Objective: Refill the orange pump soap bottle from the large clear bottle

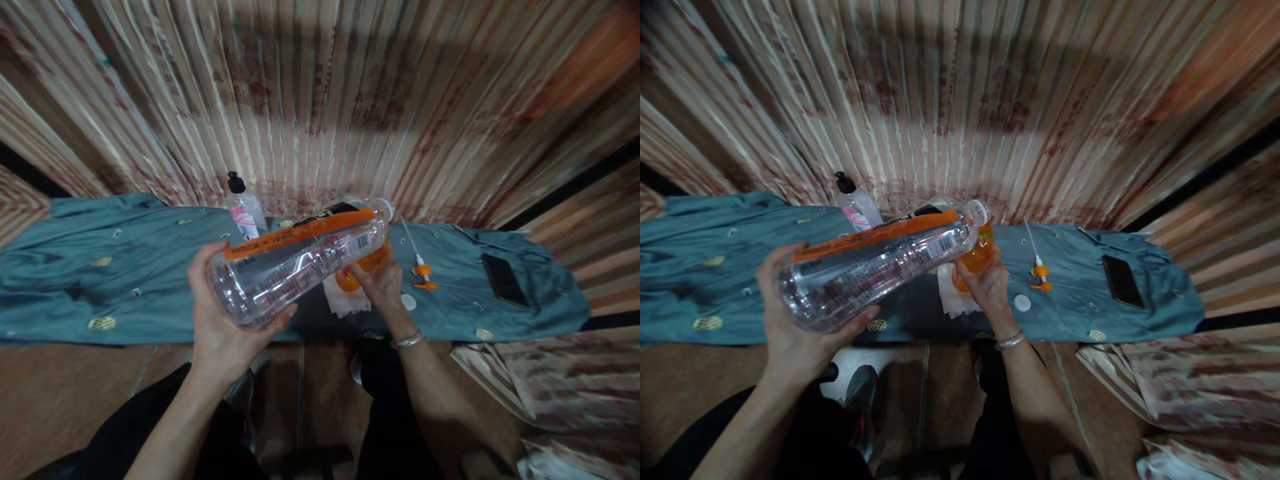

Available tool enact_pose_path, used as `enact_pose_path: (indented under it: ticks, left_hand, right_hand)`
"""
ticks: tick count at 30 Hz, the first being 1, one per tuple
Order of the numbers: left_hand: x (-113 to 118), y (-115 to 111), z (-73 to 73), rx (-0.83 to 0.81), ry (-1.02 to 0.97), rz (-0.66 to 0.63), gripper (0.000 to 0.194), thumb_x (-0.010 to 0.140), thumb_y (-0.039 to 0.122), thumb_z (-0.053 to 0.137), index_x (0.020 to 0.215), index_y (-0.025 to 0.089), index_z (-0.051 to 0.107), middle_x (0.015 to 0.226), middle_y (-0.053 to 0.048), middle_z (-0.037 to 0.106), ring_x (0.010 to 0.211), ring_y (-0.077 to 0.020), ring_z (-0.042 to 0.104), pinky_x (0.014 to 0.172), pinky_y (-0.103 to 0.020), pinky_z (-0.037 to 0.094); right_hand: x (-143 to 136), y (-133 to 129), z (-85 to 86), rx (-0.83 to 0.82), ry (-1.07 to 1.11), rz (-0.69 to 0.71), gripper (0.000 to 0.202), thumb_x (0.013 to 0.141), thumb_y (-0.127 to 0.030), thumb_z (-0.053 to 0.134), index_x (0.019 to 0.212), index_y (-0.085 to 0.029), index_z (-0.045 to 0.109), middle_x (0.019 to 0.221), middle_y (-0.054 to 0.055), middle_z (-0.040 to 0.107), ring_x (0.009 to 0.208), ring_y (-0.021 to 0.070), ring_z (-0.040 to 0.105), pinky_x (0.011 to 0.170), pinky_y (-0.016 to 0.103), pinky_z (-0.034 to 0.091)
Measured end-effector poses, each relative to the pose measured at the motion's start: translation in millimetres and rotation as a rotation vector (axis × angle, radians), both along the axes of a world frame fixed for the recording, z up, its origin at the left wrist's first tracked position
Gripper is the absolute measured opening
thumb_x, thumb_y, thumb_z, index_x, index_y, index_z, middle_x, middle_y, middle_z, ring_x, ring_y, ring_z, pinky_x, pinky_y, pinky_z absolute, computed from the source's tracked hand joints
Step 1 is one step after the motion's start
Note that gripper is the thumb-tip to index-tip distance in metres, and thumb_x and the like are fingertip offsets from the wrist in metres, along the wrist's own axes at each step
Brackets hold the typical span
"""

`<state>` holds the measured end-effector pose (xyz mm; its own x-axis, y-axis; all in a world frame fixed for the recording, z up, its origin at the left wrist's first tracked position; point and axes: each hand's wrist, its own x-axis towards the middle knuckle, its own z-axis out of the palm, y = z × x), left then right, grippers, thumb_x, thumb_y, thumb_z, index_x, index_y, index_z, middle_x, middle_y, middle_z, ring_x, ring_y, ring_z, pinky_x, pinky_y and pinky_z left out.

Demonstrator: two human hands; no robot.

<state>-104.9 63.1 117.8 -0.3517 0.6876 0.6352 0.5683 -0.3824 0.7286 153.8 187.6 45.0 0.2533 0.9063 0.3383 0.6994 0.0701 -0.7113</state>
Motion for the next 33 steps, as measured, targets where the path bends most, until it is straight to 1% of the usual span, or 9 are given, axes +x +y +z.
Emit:
enact_pose_path:
  ticks: [3,6,11,14,17,20,23,28,33]
  left_hand:
    - [-0.8,0.1,-0.8,0.001,-0.001,-0.001,0.096,0.065,0.055,0.105,0.147,0.032,0.060,0.138,-0.010,0.069,0.115,-0.0381,0.078,0.100,-0.062,0.072]
    - [-1.0,0.1,-1.0,0.009,0.002,0.000,0.096,0.065,0.055,0.104,0.147,0.032,0.060,0.136,-0.010,0.070,0.114,-0.0381,0.079,0.099,-0.063,0.073]
    - [-0.9,0.4,-1.1,-0.002,-0.016,0.002,0.098,0.062,0.056,0.106,0.147,0.032,0.061,0.135,-0.009,0.071,0.113,-0.0375,0.080,0.100,-0.061,0.073]
    - [-1.8,0.3,-1.3,-0.006,-0.032,0.009,0.100,0.061,0.059,0.106,0.146,0.033,0.062,0.136,-0.009,0.071,0.114,-0.0380,0.079,0.102,-0.061,0.073]
    - [-2.5,0.1,-1.5,-0.010,-0.023,0.004,0.100,0.061,0.059,0.106,0.146,0.033,0.061,0.135,-0.009,0.071,0.112,-0.0375,0.080,0.099,-0.061,0.073]
    - [-2.1,0.3,-1.5,-0.001,-0.009,0.006,0.098,0.062,0.058,0.105,0.146,0.033,0.060,0.136,-0.010,0.071,0.114,-0.0376,0.080,0.098,-0.061,0.073]
    - [-1.3,0.9,-1.2,0.001,-0.010,0.009,0.097,0.062,0.057,0.104,0.146,0.033,0.060,0.134,-0.009,0.072,0.113,-0.0369,0.080,0.098,-0.060,0.073]
    - [-1.2,1.0,-1.4,-0.002,-0.017,0.007,0.098,0.062,0.057,0.105,0.146,0.034,0.061,0.136,-0.009,0.071,0.115,-0.0374,0.080,0.101,-0.060,0.073]
    - [-1.3,1.1,-1.5,0.002,-0.007,0.004,0.098,0.062,0.055,0.105,0.147,0.033,0.061,0.133,-0.008,0.072,0.110,-0.0364,0.080,0.097,-0.059,0.074]
  right_hand:
    - [-0.1,0.2,-0.1,0.003,0.009,0.008,0.068,0.076,-0.051,0.095,0.130,-0.028,0.060,0.122,0.017,0.086,0.115,0.0412,0.086,0.103,0.061,0.071]
    - [1.4,1.3,-3.4,0.010,0.013,0.013,0.066,0.076,-0.054,0.094,0.127,-0.029,0.059,0.119,0.016,0.087,0.112,0.0414,0.087,0.100,0.063,0.072]
    - [4.0,3.2,-9.0,0.059,0.014,0.018,0.066,0.076,-0.055,0.094,0.128,-0.032,0.059,0.116,0.012,0.088,0.108,0.0406,0.087,0.096,0.065,0.072]
    - [2.6,2.7,-6.7,0.040,0.002,0.018,0.067,0.076,-0.054,0.093,0.129,-0.029,0.061,0.118,0.015,0.088,0.109,0.0411,0.087,0.096,0.063,0.072]
    - [-0.4,1.3,-1.7,0.004,-0.020,-0.001,0.068,0.076,-0.054,0.093,0.129,-0.024,0.062,0.120,0.019,0.088,0.110,0.0417,0.087,0.097,0.058,0.071]
    - [-2.5,0.3,2.0,-0.009,-0.040,-0.021,0.069,0.075,-0.053,0.093,0.129,-0.022,0.063,0.122,0.021,0.088,0.112,0.0417,0.087,0.098,0.055,0.071]
    - [-2.2,-0.1,2.3,-0.012,-0.035,-0.024,0.069,0.075,-0.052,0.095,0.129,-0.022,0.063,0.121,0.021,0.087,0.110,0.0408,0.087,0.098,0.056,0.071]
    - [0.1,0.1,-1.5,0.022,-0.027,-0.006,0.061,0.078,-0.050,0.093,0.126,-0.029,0.062,0.118,0.015,0.087,0.111,0.0396,0.086,0.096,0.057,0.071]
    - [1.6,1.3,-4.2,0.023,-0.046,0.010,0.064,0.079,-0.052,0.092,0.128,-0.026,0.061,0.115,0.016,0.085,0.109,0.0399,0.087,0.093,0.056,0.072]
